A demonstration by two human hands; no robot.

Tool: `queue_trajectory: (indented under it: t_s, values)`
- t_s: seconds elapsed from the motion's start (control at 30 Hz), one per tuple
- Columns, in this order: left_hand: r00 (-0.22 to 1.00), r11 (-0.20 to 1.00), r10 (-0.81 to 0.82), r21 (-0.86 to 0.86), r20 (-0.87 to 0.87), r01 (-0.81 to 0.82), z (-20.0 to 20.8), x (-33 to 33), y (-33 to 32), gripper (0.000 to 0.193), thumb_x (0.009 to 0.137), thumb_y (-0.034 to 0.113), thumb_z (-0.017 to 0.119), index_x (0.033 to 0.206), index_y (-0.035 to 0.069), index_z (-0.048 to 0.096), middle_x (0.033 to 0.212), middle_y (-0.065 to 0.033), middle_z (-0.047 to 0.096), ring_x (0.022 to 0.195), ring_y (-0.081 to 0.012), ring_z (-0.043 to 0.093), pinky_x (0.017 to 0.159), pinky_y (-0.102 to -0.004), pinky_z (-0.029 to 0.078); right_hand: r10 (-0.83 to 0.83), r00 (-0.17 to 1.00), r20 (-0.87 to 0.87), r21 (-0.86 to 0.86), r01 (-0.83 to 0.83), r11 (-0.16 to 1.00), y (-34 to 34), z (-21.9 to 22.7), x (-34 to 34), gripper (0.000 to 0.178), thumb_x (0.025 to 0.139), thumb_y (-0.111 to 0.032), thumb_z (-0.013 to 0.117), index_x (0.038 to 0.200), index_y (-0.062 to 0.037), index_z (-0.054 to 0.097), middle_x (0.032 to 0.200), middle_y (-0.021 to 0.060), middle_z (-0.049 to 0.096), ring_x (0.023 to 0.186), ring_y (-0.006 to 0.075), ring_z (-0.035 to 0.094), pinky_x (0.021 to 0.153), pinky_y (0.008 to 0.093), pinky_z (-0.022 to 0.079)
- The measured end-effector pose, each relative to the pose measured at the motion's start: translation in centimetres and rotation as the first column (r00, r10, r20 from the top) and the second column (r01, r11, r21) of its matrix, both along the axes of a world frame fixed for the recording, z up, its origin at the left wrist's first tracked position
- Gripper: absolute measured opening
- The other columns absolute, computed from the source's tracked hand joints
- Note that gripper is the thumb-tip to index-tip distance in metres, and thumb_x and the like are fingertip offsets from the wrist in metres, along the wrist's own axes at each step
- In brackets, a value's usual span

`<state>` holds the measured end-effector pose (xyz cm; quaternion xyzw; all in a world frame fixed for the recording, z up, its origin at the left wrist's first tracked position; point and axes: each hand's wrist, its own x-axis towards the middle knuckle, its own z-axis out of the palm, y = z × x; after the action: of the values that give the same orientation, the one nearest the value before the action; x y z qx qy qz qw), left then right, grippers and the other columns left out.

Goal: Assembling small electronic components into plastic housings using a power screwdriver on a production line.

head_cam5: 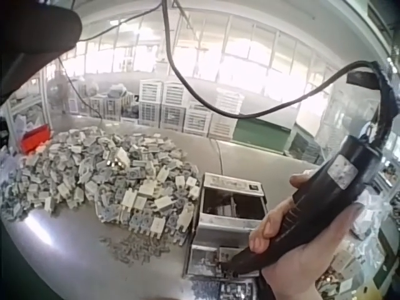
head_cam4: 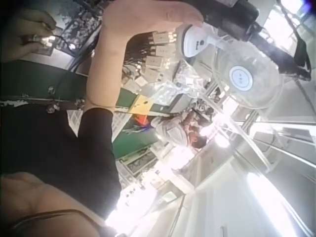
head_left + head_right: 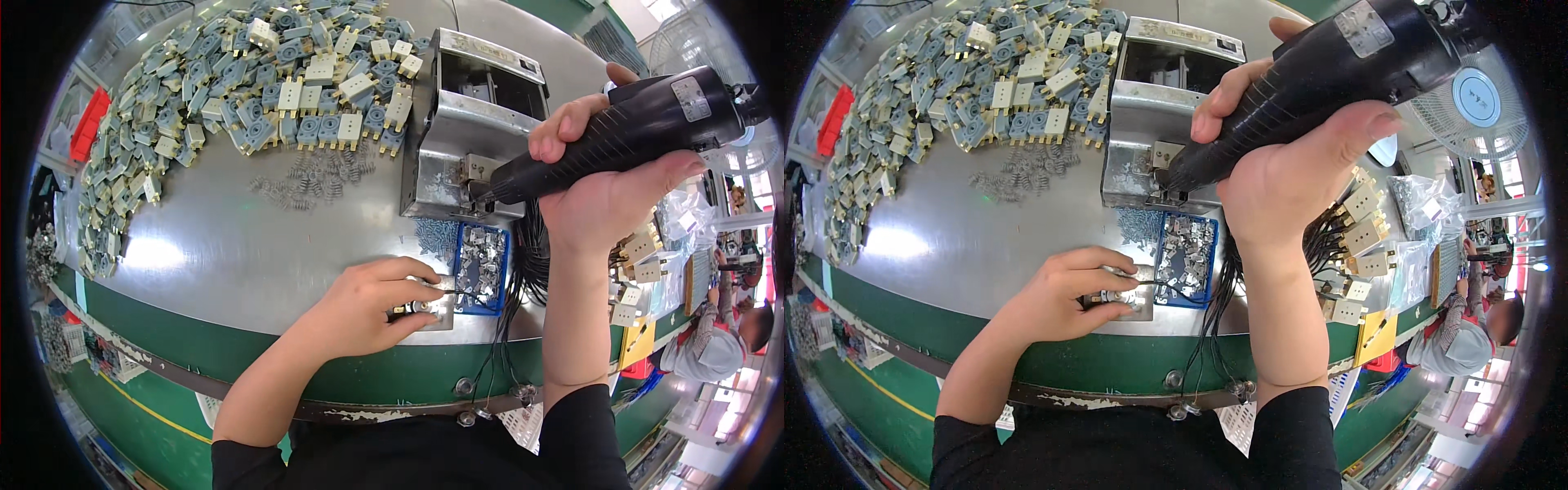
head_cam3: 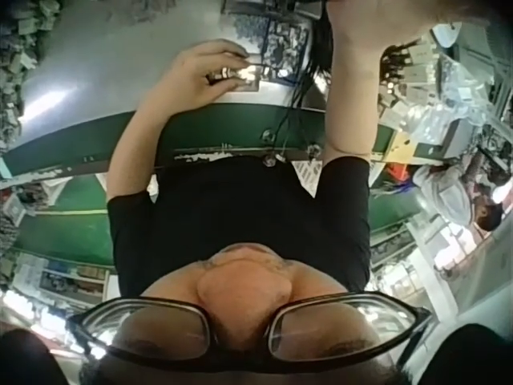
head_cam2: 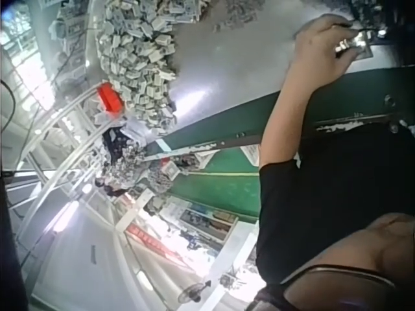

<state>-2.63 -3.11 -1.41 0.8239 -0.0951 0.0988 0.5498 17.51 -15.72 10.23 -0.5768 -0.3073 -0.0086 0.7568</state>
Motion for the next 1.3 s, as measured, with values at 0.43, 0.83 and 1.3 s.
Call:
queue_trajectory:
  t_s: [0.43,0.83,1.3]
  values:
    - [1.0,1.0,-0.008,-0.023,-0.006,0.008,-0.2,-0.2,-0.2,0.03,0.077,0.005,0.087,0.106,0.003,0.078,0.119,-0.0121,0.075,0.106,-0.0316,0.075,0.09,-0.0411,0.061,0.033,0.999,0.01,-0.035,-0.033,0.999,0.2,-0.2,-0.8,0.118,0.081,-0.102,0.034,0.138,0.0006,0.047,0.074,0.0094,0.056,0.058,0.0227,0.056,0.058,0.0379,0.048]
    - [0.998,1.0,0.014,-0.028,0.058,-0.013,-0.7,-0.2,0.1,0.028,0.081,0.007,0.085,0.107,0.004,0.079,0.116,-0.0123,0.073,0.099,-0.0318,0.074,0.084,-0.0396,0.061,0.416,0.906,-0.075,-0.116,-0.423,0.899,-3.2,0.3,-9.0,0.127,0.085,-0.094,0.049,0.164,0.0025,0.023,0.075,0.0064,0.054,0.053,0.0177,0.055,0.049,0.0359,0.049]
    - [0.998,1.0,0.022,-0.021,0.056,-0.021,-1.0,-0.6,-0.2,0.028,0.08,0.009,0.087,0.105,0.003,0.078,0.117,-0.0115,0.073,0.1,-0.0312,0.075,0.084,-0.0403,0.061,0.433,0.893,-0.121,0.057,-0.429,0.901,-3.0,-2.4,-9.6,0.126,0.082,-0.096,0.049,0.161,-0.0003,0.028,0.078,0.0063,0.054,0.055,0.0174,0.054,0.052,0.0337,0.047]
